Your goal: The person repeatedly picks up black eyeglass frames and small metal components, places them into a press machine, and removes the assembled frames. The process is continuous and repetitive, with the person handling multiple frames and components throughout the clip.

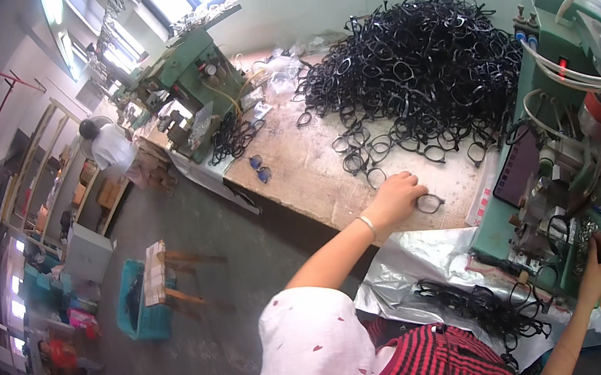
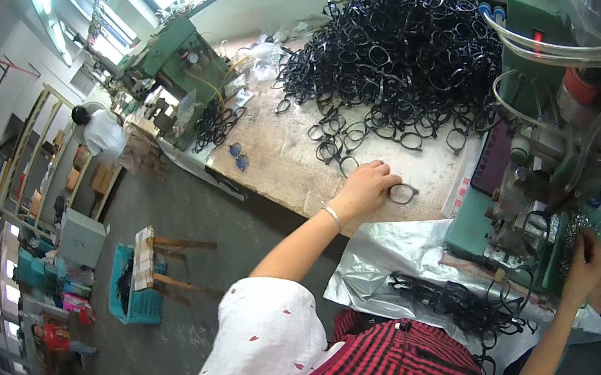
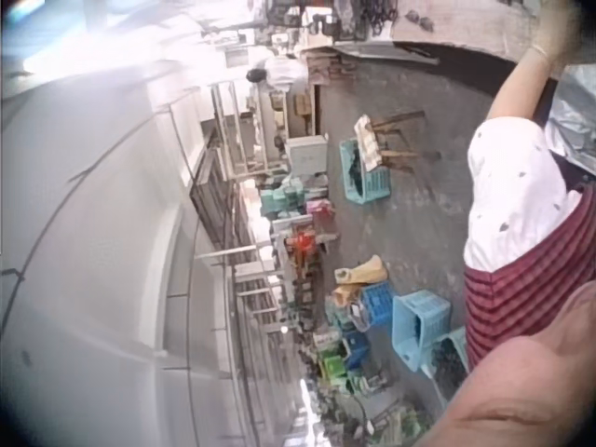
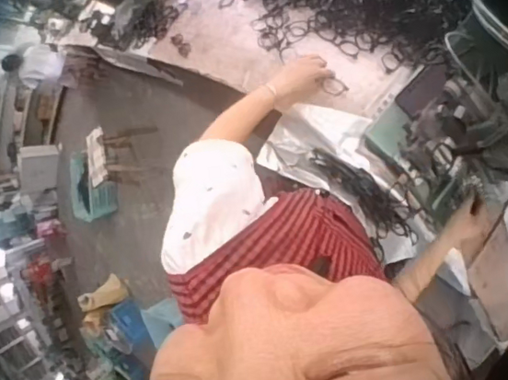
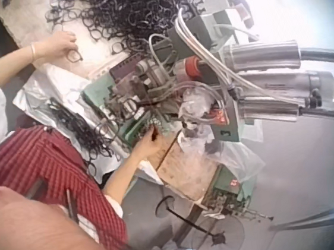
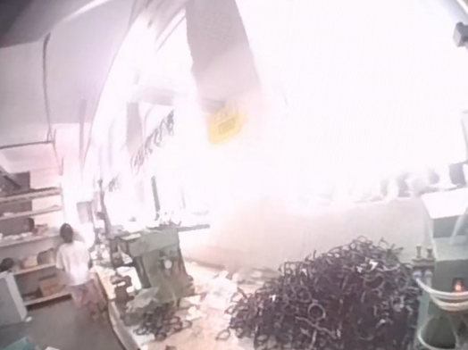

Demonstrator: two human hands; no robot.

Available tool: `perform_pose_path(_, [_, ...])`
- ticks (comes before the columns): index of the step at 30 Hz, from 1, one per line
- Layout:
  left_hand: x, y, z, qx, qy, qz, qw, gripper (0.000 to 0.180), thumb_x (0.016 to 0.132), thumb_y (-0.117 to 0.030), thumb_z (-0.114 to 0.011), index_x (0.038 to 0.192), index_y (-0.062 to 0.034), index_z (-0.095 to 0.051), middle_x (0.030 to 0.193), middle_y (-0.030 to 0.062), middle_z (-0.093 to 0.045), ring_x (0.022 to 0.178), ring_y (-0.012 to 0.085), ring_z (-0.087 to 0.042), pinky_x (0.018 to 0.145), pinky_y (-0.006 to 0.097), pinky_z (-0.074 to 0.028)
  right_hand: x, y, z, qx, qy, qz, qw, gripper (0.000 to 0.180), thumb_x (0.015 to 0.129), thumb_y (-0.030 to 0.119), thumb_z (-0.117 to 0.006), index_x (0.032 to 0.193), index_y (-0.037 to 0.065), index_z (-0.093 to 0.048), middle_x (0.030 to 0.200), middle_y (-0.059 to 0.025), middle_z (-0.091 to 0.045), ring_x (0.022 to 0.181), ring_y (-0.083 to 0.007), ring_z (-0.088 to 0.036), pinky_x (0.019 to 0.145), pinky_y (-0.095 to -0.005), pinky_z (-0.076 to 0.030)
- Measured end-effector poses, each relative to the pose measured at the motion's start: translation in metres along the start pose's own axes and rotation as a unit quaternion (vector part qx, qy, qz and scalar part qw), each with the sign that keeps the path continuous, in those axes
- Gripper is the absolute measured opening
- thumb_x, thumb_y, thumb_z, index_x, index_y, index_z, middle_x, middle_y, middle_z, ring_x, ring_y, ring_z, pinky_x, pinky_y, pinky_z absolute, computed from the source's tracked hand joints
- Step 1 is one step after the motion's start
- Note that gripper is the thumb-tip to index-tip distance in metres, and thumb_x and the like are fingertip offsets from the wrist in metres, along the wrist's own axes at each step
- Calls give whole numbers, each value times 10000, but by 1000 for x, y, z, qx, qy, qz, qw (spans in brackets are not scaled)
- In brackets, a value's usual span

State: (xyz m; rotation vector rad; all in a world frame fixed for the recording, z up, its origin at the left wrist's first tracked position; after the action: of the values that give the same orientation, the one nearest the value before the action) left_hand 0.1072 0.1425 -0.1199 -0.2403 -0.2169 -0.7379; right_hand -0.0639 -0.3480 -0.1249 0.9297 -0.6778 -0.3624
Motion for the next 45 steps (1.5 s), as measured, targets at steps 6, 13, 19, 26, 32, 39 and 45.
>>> perform_pose_path(6, [11,107,66,-58,-330,242,910,192,802,-83,-602,970,-64,-693,922,149,-670,899,339,-628,792,425,-513,12,-16,12,61,4,-24,998,255,968,150,-617,1146,-28,-659,1121,-85,-681,1036,-171,-613,962,-296,-441])
perform_pose_path(13, [-36,141,-18,-126,-384,433,806,190,858,-195,-630,973,-86,-735,885,154,-712,849,347,-673,774,435,-525,-43,-14,61,-61,-53,-88,993,283,963,148,-627,1170,-43,-656,1154,-114,-684,1079,-196,-619,971,-316,-450])
perform_pose_path(19, [22,58,27,76,-381,225,894,161,734,-137,-719,884,-140,-779,1054,127,-649,935,307,-589,867,445,-458,-59,34,67,-108,-10,-61,992,221,932,102,-632,1120,3,-695,1138,-116,-684,1085,-232,-621,967,-338,-461])
perform_pose_path(26, [38,4,4,-534,-286,198,771,199,955,-121,-561,1063,-8,-684,911,82,-658,860,155,-645,710,257,-520,12,154,-32,74,-8,38,997,205,788,39,-723,988,25,-680,949,-78,-710,927,-188,-671,848,-311,-500])
perform_pose_path(32, [17,-76,-36,-841,-130,313,421,198,903,-140,-483,1047,-47,-582,986,142,-643,842,215,-602,721,324,-497,-5,146,-49,294,-21,2,955,320,770,28,-732,1065,6,-609,898,-65,-677,872,-126,-646,804,-288,-503])
perform_pose_path(39, [83,-168,114,-805,-146,-1,575,298,1032,-267,-427,1046,-2,-563,818,160,-651,711,213,-606,666,297,-490,-9,157,-60,430,44,-61,900,416,784,-14,-705,1174,-5,-560,923,-42,-662,889,-101,-619,811,-254,-477])
perform_pose_path(45, [123,-202,154,-523,-294,-24,800,215,1037,-172,-446,983,24,-517,896,200,-704,701,175,-646,589,217,-526,-15,170,-58,455,29,-110,883,409,806,-22,-674,1195,-10,-550,968,-63,-672,923,-101,-611,824,-265,-475])
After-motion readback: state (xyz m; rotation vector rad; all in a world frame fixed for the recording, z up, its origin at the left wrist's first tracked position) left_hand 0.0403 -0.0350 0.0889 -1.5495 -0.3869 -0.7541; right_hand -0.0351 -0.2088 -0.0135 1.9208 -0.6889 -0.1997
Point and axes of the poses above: each hand's wrist, its own x-axis towards the middle knuckle, its own z-axis out of the back of the hand, y = z × x, the point moved 5 cm from there along x, towards the middle knuckle
